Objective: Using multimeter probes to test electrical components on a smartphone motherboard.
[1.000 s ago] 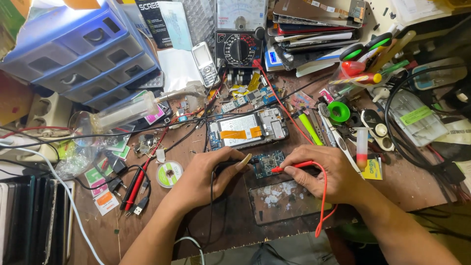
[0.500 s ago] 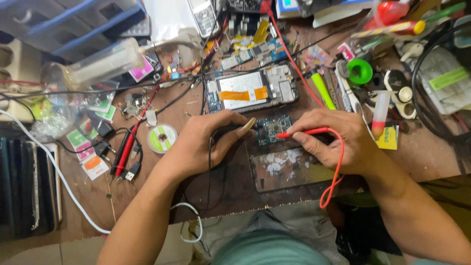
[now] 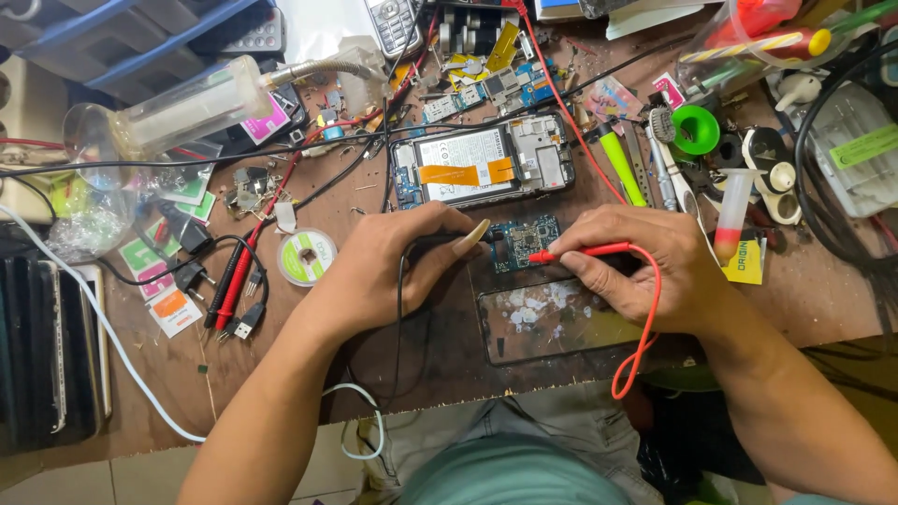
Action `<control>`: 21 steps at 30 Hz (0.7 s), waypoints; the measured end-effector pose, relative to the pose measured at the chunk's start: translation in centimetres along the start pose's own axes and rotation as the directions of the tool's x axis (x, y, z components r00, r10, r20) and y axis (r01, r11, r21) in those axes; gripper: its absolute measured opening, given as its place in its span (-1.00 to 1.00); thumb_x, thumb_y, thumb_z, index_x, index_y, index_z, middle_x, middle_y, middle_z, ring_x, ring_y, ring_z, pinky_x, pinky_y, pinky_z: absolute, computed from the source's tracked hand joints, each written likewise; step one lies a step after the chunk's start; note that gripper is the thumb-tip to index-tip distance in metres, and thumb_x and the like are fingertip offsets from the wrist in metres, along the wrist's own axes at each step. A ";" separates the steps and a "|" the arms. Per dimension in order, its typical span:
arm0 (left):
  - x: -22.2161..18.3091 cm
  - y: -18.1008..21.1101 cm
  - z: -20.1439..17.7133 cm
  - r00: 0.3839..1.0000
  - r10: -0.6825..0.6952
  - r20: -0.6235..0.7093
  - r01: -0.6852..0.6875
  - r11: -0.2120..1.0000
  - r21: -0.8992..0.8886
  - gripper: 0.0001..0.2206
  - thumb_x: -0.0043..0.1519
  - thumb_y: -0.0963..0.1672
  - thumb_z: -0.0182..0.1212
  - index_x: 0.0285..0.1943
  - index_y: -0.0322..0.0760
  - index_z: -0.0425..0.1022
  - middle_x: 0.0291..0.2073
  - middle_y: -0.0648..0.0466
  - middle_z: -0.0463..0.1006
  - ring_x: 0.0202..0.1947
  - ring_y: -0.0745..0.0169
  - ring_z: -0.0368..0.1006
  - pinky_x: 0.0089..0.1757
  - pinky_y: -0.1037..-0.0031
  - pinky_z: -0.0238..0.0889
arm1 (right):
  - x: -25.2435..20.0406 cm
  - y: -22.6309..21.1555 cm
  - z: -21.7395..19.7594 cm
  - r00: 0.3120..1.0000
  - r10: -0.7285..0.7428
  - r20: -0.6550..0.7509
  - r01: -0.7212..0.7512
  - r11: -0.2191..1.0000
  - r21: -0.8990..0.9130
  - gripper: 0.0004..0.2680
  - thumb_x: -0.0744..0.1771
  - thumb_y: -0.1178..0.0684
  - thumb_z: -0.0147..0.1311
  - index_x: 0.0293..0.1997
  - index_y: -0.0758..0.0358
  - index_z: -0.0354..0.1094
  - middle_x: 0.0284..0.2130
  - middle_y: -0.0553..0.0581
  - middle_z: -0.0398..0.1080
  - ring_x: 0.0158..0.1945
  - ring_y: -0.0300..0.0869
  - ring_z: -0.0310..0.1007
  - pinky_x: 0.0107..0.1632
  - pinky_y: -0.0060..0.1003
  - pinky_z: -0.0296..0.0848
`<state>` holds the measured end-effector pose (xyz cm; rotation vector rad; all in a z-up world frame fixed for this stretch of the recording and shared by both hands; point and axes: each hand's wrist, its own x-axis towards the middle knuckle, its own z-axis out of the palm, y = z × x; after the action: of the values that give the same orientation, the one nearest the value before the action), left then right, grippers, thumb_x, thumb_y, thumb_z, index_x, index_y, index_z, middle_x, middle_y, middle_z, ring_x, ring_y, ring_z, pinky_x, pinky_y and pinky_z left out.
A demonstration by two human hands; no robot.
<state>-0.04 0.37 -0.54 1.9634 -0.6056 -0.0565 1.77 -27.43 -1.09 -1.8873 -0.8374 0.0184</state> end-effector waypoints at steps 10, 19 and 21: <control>0.2 0.3 0.1 1.000 -0.018 -0.009 0.018 1.000 -0.010 -0.87 0.28 -0.18 0.14 -0.08 -0.34 0.55 -0.51 -0.15 0.62 -0.47 -0.17 0.62 -0.42 0.25 0.49 | -0.1 0.2 0.0 1.000 -0.016 -0.010 0.016 1.000 0.003 -0.95 0.33 0.16 0.15 -0.25 0.25 0.54 -0.42 0.20 0.55 -0.31 0.06 0.63 -0.16 -0.12 0.56; 0.3 0.4 -0.1 0.999 -0.034 0.006 0.034 0.999 0.001 -0.86 0.27 -0.18 0.15 -0.08 -0.33 0.56 -0.53 -0.13 0.62 -0.51 -0.12 0.62 -0.47 0.30 0.48 | 0.0 0.2 0.1 1.000 -0.001 -0.014 0.001 1.000 0.006 -0.95 0.32 0.17 0.16 -0.25 0.23 0.55 -0.44 0.17 0.57 -0.32 0.06 0.65 -0.18 -0.12 0.58; 0.3 0.5 -0.1 0.999 -0.039 0.009 0.039 0.999 -0.002 -0.86 0.27 -0.18 0.15 -0.08 -0.34 0.56 -0.53 -0.13 0.62 -0.51 -0.12 0.61 -0.47 0.30 0.48 | 0.0 0.3 0.1 1.000 -0.002 -0.016 0.002 1.000 0.000 -0.95 0.31 0.17 0.17 -0.25 0.23 0.56 -0.44 0.17 0.58 -0.32 0.06 0.65 -0.18 -0.11 0.58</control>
<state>0.05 0.13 -0.04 1.9740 -0.5730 -0.0904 1.89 -27.44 -1.43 -1.8847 -0.8282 0.0020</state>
